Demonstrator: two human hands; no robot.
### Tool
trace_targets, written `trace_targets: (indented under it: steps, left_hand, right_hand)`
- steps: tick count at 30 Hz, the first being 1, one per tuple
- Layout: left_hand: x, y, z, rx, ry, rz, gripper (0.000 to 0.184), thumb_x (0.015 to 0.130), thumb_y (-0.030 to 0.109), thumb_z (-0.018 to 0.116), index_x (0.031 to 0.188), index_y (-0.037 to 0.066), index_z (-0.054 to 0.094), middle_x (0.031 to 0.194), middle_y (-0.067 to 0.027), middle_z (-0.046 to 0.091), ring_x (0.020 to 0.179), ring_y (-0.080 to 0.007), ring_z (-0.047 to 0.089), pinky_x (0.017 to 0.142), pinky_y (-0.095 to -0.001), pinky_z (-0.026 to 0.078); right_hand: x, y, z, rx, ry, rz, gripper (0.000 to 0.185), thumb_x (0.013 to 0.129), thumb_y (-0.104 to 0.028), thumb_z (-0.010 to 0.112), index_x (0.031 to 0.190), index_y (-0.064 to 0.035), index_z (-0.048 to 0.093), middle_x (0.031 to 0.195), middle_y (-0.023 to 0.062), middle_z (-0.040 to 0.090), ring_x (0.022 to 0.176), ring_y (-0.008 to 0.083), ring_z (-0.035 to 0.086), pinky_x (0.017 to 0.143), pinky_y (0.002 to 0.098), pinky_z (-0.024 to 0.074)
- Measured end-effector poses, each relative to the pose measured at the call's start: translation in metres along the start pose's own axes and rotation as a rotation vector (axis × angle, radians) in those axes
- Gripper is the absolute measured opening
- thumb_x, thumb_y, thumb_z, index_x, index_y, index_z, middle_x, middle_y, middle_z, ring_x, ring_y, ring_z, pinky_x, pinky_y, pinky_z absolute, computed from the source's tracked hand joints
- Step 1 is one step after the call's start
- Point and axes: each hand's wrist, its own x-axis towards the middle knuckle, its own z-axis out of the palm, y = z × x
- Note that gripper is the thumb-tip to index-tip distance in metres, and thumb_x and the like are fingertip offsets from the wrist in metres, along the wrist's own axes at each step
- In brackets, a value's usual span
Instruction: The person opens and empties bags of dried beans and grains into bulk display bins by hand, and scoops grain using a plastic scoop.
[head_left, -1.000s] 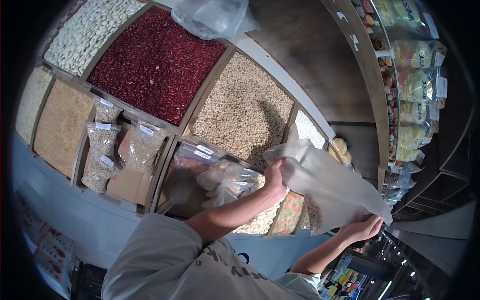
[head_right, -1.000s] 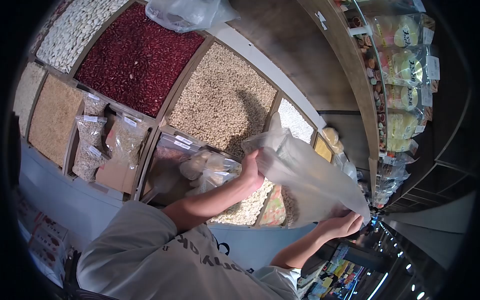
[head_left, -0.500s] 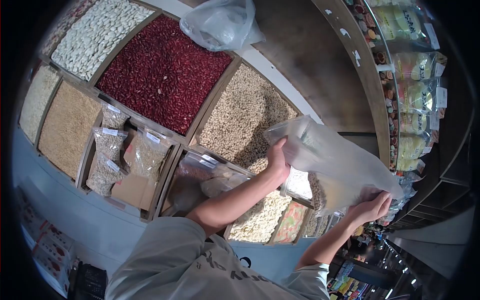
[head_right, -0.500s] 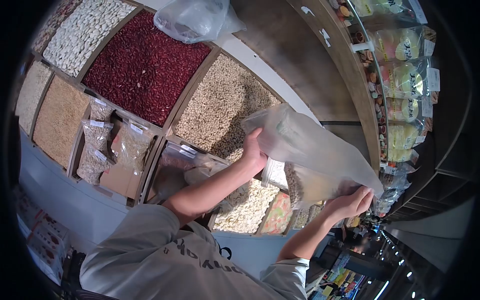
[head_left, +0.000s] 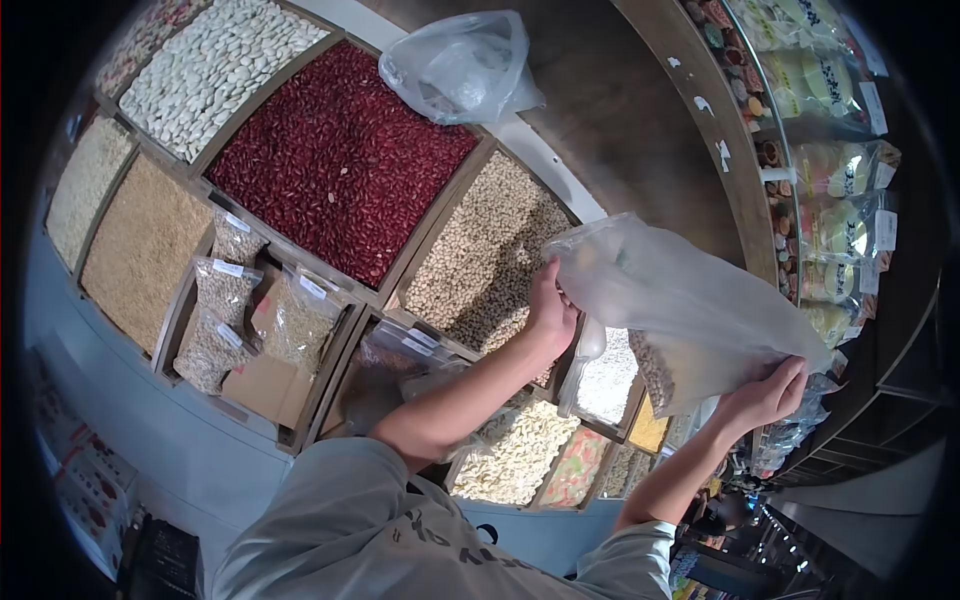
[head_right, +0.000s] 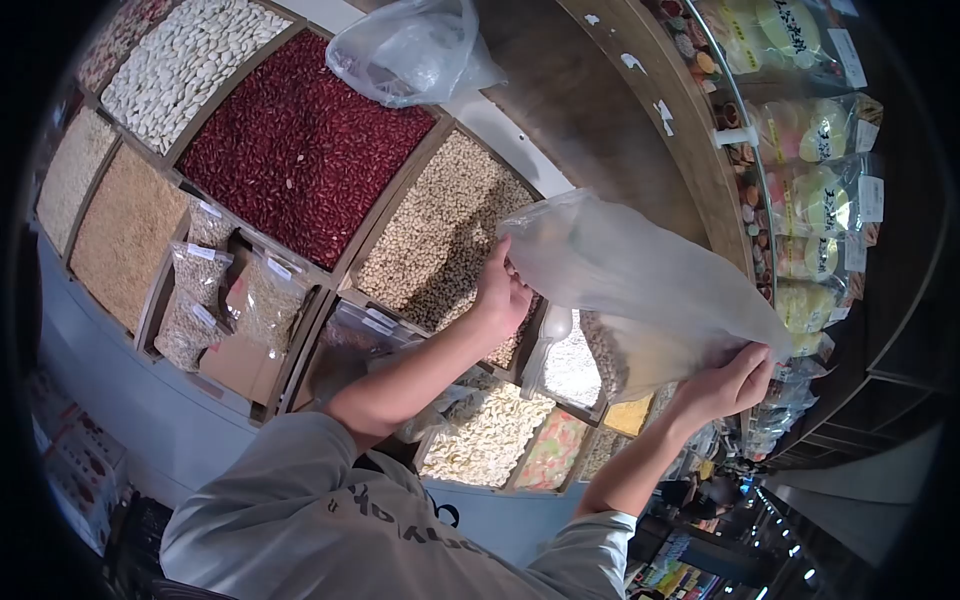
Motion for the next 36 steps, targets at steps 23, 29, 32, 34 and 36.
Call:
trace_targets:
  steps: [23,29,32,34,36]
  left_hand:
    - [-0.159,0.065,0.084,1.657,-0.694,0.71,0.081,0.08,0.031,0.071,0.143,0.001,0.029,0.145,-0.0168,0.036,0.137,-0.031,0.029,0.113,-0.0435,0.021]
    - [-0.136,0.023,0.143,2.015,-1.044,0.903,0.05,0.078,0.021,0.071,0.118,-0.001,0.051,0.111,-0.0155,0.056,0.107,-0.0253,0.051,0.091,-0.0374,0.039]
    - [-0.128,0.008,0.151,1.791,-1.037,0.666,0.017,0.087,0.01,0.056,0.085,-0.006,0.064,0.067,-0.0058,0.061,0.065,-0.0094,0.052,0.061,-0.0285,0.044]
    - [-0.125,0.001,0.151,1.779,-1.024,0.621,0.016,0.087,0.009,0.056,0.087,-0.005,0.065,0.068,-0.005,0.061,0.066,-0.0093,0.052,0.062,-0.0283,0.044]
    - [-0.117,-0.002,0.15,1.763,-0.997,0.589,0.016,0.087,0.008,0.055,0.089,-0.004,0.065,0.07,-0.0041,0.062,0.068,-0.0092,0.053,0.063,-0.0281,0.044]
  right_hand:
    - [0.005,0.007,-0.025,0.033,-0.754,0.079,0.018,0.099,-0.011,0.044,0.1,0.0013,0.057,0.081,-0.0033,0.052,0.073,0.0056,0.042,0.064,0.0217,0.0365]
    - [0.01,0.011,-0.03,-0.065,-0.885,-0.011,0.015,0.095,-0.01,0.048,0.098,0.0025,0.055,0.079,0.0116,0.054,0.073,0.0192,0.05,0.07,0.0291,0.0424]
    - [-0.01,0.016,-0.036,-0.059,-0.696,-0.002,0.028,0.092,-0.013,0.054,0.116,0.0012,0.049,0.106,0.0145,0.055,0.094,0.0233,0.053,0.085,0.0325,0.0437]
    - [-0.045,0.033,-0.042,-0.04,-0.528,0.043,0.051,0.092,-0.023,0.059,0.133,0.0002,0.04,0.124,0.0175,0.047,0.115,0.0272,0.049,0.096,0.039,0.041]
    - [-0.097,0.057,-0.05,0.003,-0.511,0.199,0.061,0.093,-0.027,0.058,0.14,0.0002,0.031,0.132,0.0205,0.043,0.125,0.0299,0.044,0.102,0.041,0.0379]
